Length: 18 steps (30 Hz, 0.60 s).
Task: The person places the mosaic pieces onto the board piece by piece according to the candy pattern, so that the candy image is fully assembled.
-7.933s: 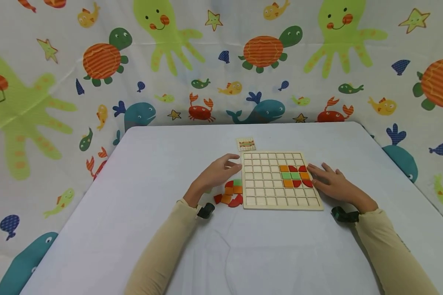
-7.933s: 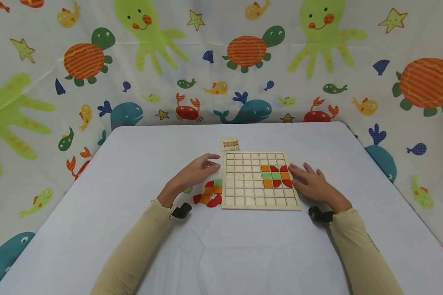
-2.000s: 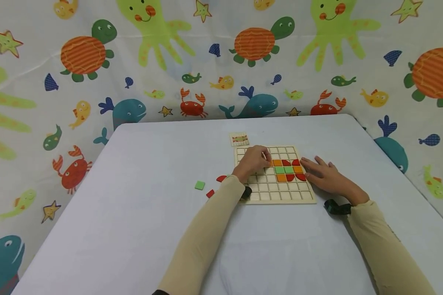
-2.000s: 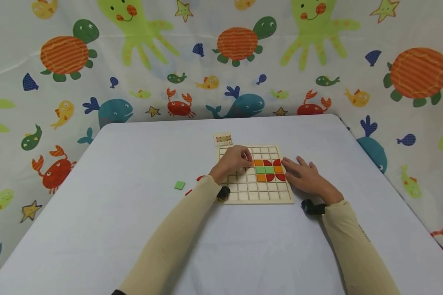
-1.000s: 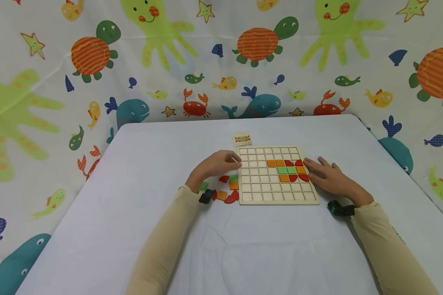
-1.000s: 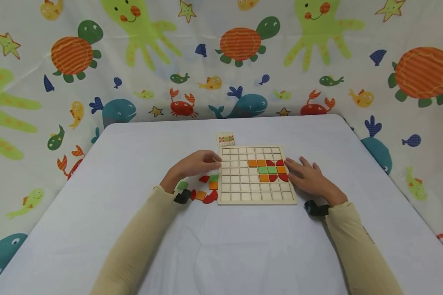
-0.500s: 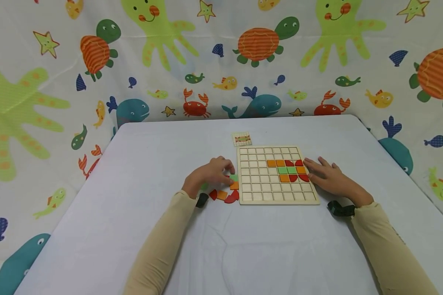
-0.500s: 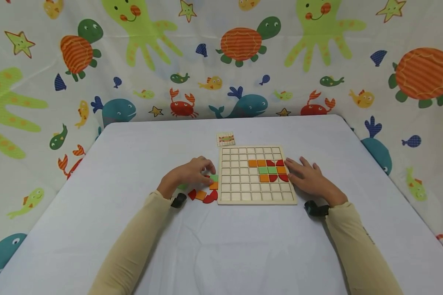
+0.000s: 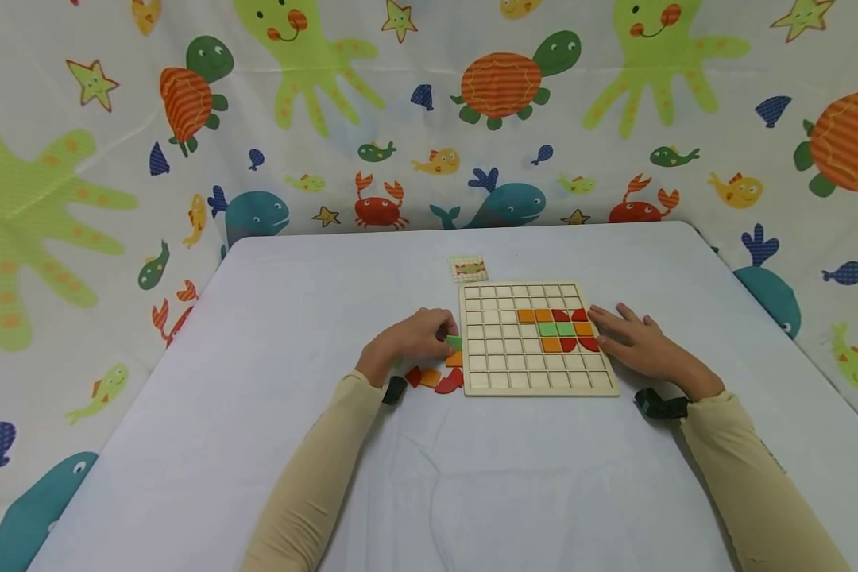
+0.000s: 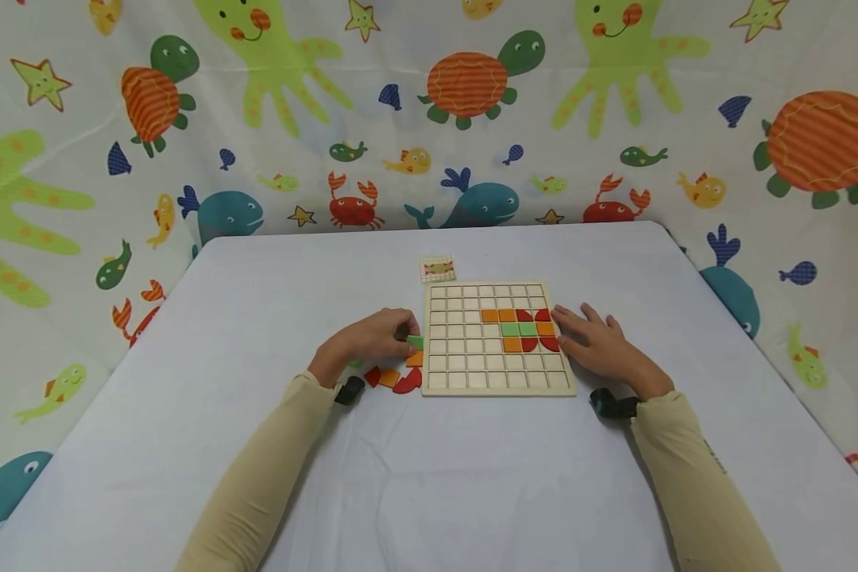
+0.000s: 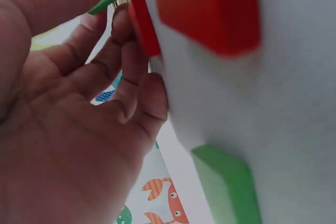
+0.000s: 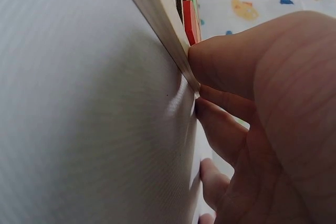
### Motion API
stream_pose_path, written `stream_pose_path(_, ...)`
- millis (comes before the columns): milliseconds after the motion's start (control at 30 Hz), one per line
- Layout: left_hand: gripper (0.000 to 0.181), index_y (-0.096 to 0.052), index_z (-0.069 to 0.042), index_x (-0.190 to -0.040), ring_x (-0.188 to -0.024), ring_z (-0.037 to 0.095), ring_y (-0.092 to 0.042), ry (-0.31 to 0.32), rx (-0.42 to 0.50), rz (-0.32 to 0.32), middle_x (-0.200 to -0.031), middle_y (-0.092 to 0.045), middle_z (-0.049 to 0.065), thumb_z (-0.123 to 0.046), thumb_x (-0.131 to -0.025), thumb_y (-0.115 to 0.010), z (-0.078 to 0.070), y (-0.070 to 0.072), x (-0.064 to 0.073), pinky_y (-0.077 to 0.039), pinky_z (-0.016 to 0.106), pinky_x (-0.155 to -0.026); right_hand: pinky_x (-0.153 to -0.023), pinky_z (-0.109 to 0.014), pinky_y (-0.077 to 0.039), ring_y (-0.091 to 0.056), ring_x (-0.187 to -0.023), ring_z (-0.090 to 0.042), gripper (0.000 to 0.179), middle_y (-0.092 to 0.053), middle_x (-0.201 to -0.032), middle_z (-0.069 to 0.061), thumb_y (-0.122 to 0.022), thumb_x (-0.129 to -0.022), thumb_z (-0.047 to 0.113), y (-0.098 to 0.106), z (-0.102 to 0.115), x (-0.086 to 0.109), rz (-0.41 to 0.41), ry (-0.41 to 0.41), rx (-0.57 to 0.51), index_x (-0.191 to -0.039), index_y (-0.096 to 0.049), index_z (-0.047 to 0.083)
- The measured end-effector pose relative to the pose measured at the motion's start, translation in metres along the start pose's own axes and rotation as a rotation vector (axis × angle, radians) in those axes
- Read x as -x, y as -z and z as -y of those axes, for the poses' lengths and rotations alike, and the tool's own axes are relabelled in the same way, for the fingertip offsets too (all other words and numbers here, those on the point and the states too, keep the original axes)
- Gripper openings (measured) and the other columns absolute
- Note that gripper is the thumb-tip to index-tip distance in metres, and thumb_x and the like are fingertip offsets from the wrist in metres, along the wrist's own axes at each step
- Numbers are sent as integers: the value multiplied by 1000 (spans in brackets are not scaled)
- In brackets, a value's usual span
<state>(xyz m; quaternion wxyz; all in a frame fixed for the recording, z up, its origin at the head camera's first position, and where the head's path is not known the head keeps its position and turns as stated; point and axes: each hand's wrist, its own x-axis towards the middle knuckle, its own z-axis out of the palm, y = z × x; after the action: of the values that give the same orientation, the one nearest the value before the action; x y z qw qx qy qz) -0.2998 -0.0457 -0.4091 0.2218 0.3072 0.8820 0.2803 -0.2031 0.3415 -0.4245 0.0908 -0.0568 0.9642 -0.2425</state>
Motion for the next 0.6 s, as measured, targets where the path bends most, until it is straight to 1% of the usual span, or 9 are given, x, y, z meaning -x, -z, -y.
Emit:
stream_pose_path(100, 13, -65, -8, -112, -103, 23, -57, 9, 64, -30, -105, -64, 5, -13, -102, -72, 2, 0, 1, -49, 33, -88, -117, -79, 3, -1, -156, -60, 65, -25, -169, -31, -57, -111, 30, 0, 0, 0, -1, 5, -2, -163, -35, -3)
stream_pose_path(200, 13, -68, -7, -112, -98, 24, -60, -1, 137, -81, -104, -67, 6, -14, -102, -72, 4, 2, 2, -52, 34, -85, -117, -79, 2, -2, -155, -60, 65, -25, -169, -31, -57, -111, 29, 0, 1, 0, -1, 12, 4, -163, -35, -3)
stream_pose_path(300, 13, -71, -7, -111, -94, 24, -63, -15, 177, -138, -103, -71, 6, -14, -101, -74, 7, 4, 3, -53, 34, -84, -117, -79, 2, -2, -156, -60, 65, -25, -169, -31, -57, -111, 30, 0, 1, 0, -1, 16, 13, -163, -36, -2)
stream_pose_path(533, 14, -76, -8, -111, -93, 25, -65, 20, 262, -236, -101, -75, 6, -16, -99, -77, 11, 7, 3, -52, 38, -83, -117, -79, 2, -2, -156, -61, 64, -25, -169, -31, -56, -111, 28, 1, 4, 2, -6, 25, -6, -162, -36, -4)
stream_pose_path(600, 15, -77, -8, -112, -91, 25, -67, 17, 296, -260, -99, -76, 6, -16, -99, -77, 12, 8, 3, -52, 39, -83, -117, -79, 2, -2, -156, -60, 64, -25, -169, -31, -56, -111, 29, 1, 4, 2, -4, 26, -6, -163, -36, -3)
